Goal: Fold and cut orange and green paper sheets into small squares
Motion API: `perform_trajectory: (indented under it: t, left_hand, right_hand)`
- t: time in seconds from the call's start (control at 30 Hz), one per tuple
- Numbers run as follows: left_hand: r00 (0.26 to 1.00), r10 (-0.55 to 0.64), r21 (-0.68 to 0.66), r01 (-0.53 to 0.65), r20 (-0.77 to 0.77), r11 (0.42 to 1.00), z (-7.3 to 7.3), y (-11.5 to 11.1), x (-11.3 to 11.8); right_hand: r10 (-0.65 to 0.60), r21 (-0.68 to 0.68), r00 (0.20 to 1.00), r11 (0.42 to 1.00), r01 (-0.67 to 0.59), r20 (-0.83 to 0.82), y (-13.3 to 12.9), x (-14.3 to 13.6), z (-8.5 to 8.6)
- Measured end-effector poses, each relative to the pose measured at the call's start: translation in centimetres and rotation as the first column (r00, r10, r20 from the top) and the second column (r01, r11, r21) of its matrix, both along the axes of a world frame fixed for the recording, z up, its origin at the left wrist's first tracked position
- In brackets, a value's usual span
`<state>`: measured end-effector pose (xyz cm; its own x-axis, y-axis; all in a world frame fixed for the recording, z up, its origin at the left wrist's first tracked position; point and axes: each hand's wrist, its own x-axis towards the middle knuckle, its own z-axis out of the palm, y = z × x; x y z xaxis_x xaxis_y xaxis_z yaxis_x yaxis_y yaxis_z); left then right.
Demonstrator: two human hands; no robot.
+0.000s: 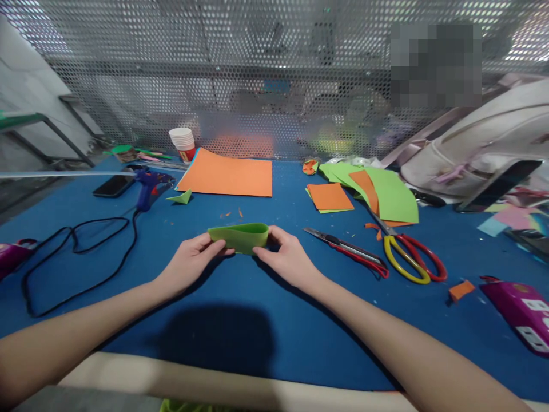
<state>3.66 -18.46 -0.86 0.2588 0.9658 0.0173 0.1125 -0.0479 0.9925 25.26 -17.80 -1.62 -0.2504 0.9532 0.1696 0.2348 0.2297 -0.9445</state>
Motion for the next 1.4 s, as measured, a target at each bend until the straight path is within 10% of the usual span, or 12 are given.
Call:
perform_trajectory:
  t: [1.03, 1.4]
  left_hand:
    - [0.987, 0.050, -0.140, -0.028, 0.152, 0.990, -0.7, 0.2, 0.4]
    - [0.995, 0.037, -0.212, -0.017, 0.092, 0.977, 1.6, 0.4, 0.1]
  right_hand:
    - [-0.019, -0.004, 1.000, 1.000, 0.019, 0.024, 0.4, 0.1, -0.6]
    - [0.027, -0.068, 0.998, 0.997, -0.031, -0.051, 0.0, 0.0, 1.6]
